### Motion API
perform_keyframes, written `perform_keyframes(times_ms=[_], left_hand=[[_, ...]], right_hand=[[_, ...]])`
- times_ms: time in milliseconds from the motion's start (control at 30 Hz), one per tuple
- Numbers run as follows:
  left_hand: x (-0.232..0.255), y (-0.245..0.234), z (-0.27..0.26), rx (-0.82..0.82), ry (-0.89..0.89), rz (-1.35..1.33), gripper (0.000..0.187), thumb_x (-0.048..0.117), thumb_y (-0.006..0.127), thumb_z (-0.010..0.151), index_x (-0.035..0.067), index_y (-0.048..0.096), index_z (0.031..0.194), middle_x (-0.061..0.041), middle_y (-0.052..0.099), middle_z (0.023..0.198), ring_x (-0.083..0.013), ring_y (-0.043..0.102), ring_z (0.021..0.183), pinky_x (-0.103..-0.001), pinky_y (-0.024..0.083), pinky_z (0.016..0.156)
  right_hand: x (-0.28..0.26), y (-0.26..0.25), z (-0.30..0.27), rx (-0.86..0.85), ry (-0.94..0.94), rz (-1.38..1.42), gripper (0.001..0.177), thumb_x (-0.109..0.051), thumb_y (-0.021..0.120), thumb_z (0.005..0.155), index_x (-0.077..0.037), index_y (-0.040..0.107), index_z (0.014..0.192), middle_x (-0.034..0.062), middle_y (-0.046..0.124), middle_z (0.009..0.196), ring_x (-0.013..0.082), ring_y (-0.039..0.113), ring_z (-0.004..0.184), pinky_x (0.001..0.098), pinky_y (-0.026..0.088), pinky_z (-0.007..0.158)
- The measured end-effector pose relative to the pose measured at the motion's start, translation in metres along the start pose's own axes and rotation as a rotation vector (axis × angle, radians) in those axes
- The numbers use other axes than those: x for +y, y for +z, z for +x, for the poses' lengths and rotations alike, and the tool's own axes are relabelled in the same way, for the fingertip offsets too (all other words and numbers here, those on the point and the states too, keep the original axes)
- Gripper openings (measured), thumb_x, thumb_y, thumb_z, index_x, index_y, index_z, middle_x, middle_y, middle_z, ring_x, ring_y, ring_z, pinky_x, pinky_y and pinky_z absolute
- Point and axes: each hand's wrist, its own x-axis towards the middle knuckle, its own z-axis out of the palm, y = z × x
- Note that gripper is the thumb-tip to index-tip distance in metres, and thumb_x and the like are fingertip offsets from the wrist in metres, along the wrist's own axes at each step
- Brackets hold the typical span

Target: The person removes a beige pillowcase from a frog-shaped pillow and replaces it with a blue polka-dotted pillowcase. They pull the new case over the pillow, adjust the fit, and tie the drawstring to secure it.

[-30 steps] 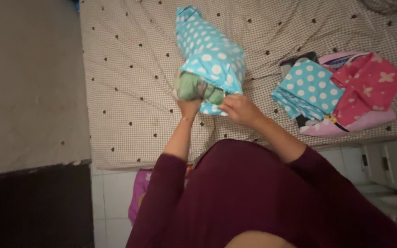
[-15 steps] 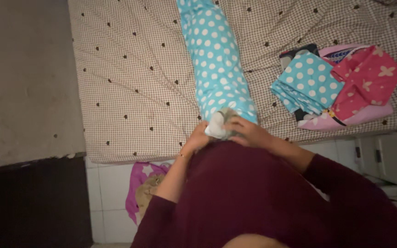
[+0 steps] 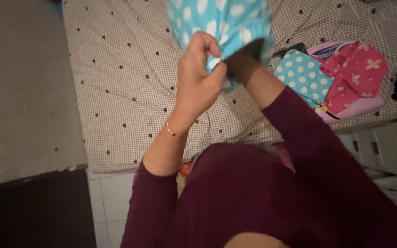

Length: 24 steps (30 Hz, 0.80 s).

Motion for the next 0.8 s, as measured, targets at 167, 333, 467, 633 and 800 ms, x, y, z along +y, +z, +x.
perform_keyframes(times_ms=[167,333,467,633,800], left_hand=[[-0.06,-0.001,-0.002,0.081,-0.04,-0.129,0.018,-0.002,0.061,0.089,0.003,0.048,0.101,-0.003,0.051,0.096,-0.0132,0.054,0.09,-0.026,0.047,0.085],[-0.235,0.011,-0.035,0.308,-0.254,0.151,0.015,0.008,0.069,0.091,0.002,0.056,0.093,-0.006,0.056,0.088,-0.0204,0.057,0.086,-0.033,0.049,0.081],[-0.306,0.03,-0.085,0.355,-0.605,0.098,0.017,0.009,0.071,0.083,0.004,0.059,0.094,-0.007,0.06,0.092,-0.0216,0.058,0.087,-0.036,0.049,0.079],[-0.31,0.045,-0.09,0.226,-0.582,-0.147,0.018,0.006,0.069,0.083,0.005,0.057,0.097,-0.006,0.059,0.091,-0.0185,0.058,0.086,-0.033,0.048,0.077],[-0.288,0.053,-0.093,0.004,-0.502,-0.018,0.016,0.003,0.066,0.083,0.005,0.056,0.096,-0.006,0.059,0.086,-0.0169,0.059,0.084,-0.03,0.049,0.079]], right_hand=[[-0.004,-0.021,0.0,-0.032,-0.241,-0.027,0.053,-0.031,0.065,0.1,-0.008,0.055,0.146,0.0155,0.056,0.142,0.0348,0.052,0.134,0.0442,0.042,0.116],[0.04,-0.042,-0.186,-0.443,-0.259,-0.589,0.065,-0.037,0.069,0.086,-0.008,0.058,0.143,0.015,0.056,0.142,0.0357,0.051,0.135,0.0568,0.037,0.112],[0.073,-0.047,-0.273,-0.572,0.118,-0.691,0.061,-0.035,0.074,0.075,-0.011,0.066,0.131,0.0118,0.063,0.133,0.0374,0.055,0.129,0.0626,0.037,0.106],[0.098,0.025,-0.293,-0.32,0.289,-0.139,0.031,-0.022,0.058,0.099,-0.003,0.071,0.121,0.0188,0.071,0.12,0.0389,0.065,0.113,0.0464,0.051,0.1],[0.1,0.081,-0.292,-0.353,0.519,-0.266,0.034,-0.022,0.057,0.097,0.007,0.069,0.112,0.03,0.067,0.113,0.0454,0.065,0.104,0.0519,0.052,0.091]])
